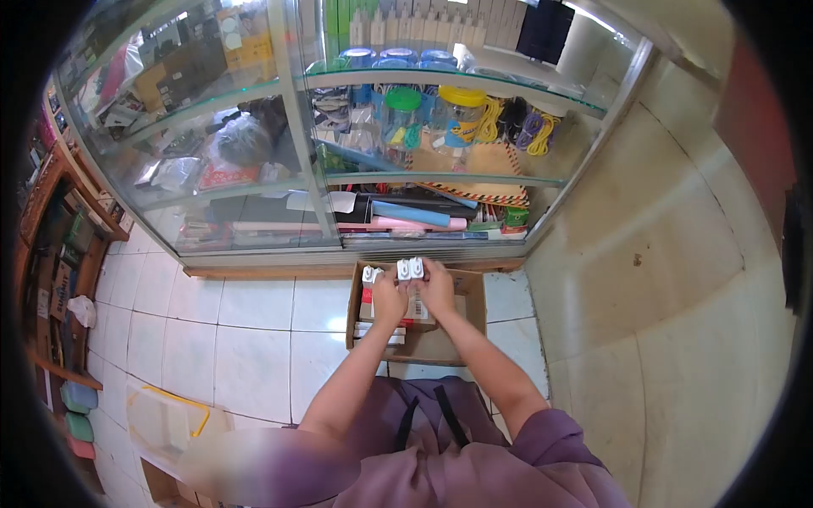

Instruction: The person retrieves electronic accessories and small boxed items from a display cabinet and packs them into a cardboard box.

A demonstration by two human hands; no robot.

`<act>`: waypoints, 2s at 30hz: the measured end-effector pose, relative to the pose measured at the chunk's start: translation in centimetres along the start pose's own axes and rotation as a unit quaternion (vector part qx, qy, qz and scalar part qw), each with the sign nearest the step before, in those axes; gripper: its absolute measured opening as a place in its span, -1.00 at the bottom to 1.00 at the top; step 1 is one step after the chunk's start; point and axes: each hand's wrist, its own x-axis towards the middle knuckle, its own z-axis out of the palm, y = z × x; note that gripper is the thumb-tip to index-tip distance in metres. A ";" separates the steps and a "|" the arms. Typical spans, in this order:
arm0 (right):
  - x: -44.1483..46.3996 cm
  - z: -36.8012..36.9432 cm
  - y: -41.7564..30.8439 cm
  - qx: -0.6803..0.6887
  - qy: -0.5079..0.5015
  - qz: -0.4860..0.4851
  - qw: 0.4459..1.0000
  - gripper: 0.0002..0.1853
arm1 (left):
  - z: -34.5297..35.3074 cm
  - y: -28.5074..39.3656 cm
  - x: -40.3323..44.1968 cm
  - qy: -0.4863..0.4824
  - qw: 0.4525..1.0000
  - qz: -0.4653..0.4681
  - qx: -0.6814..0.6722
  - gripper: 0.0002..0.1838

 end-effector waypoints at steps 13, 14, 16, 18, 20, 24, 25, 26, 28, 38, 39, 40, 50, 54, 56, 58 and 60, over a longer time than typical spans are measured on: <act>-3.5 8.5 9.2 -0.049 -0.016 0.096 0.994 -0.43 | 5.5 -8.5 -2.0 -0.027 0.986 -0.159 -0.045 -0.56; -3.5 8.4 9.2 -0.029 -0.028 0.116 0.992 -0.43 | 5.5 -8.7 -2.3 -0.030 0.985 -0.163 -0.044 -0.56; -3.9 8.8 9.7 -0.007 -0.039 0.136 0.990 -0.42 | 6.2 -9.6 -2.7 -0.014 0.978 -0.206 -0.018 -0.58; -4.5 9.4 10.1 0.044 0.016 0.158 0.986 -0.46 | 7.6 -10.7 -3.3 0.011 0.950 -0.288 -0.120 -0.56; -4.9 10.0 10.6 0.050 0.014 0.178 0.983 -0.48 | 8.7 -11.4 -4.1 0.039 0.871 -0.387 -0.299 -0.54; -4.5 10.0 9.4 0.086 0.028 0.208 0.974 -0.57 | 8.4 -11.2 -3.3 0.085 0.778 -0.445 -0.435 -0.58; -4.4 10.1 9.3 0.086 0.028 0.206 0.974 -0.57 | 8.3 -11.4 -3.0 0.089 0.767 -0.458 -0.439 -0.61; -4.2 10.2 9.1 0.057 0.021 0.210 0.976 -0.57 | 8.3 -11.6 -2.7 0.094 0.757 -0.470 -0.444 -0.63; -3.7 10.5 8.8 0.031 0.011 0.211 0.977 -0.58 | 8.4 -12.0 -2.4 0.108 0.751 -0.470 -0.450 -0.63; -3.1 11.8 9.4 0.043 0.036 0.188 0.981 -0.61 | 8.6 -12.6 -1.6 0.135 0.745 -0.483 -0.441 -0.59; -3.1 11.7 9.3 0.037 0.024 0.194 0.980 -0.59 | 8.6 -12.7 -1.5 0.135 0.745 -0.482 -0.441 -0.59; -3.0 11.6 9.1 0.037 0.024 0.194 0.980 -0.59 | 8.6 -12.9 -1.4 0.137 0.742 -0.480 -0.448 -0.58; -3.4 11.9 10.2 0.014 0.008 0.158 0.987 -0.56 | 8.6 -13.7 -1.7 0.111 0.771 -0.453 -0.433 -0.57; -5.3 11.1 9.9 0.044 -0.027 0.161 0.986 -0.49 | 8.6 -13.9 -3.2 0.099 0.776 -0.453 -0.427 -0.61; -6.3 10.4 9.3 0.051 -0.030 0.144 0.988 -0.48 | 9.0 -14.7 -4.4 0.063 0.803 -0.444 -0.393 -0.59; -6.9 9.3 8.4 0.065 -0.077 0.190 0.977 -0.50 | 8.5 -13.5 -5.2 0.057 0.824 -0.426 -0.370 -0.56; -6.4 8.1 7.5 0.041 -0.093 0.167 0.981 -0.52 | 8.1 -11.9 -5.5 0.071 0.868 -0.379 -0.311 -0.55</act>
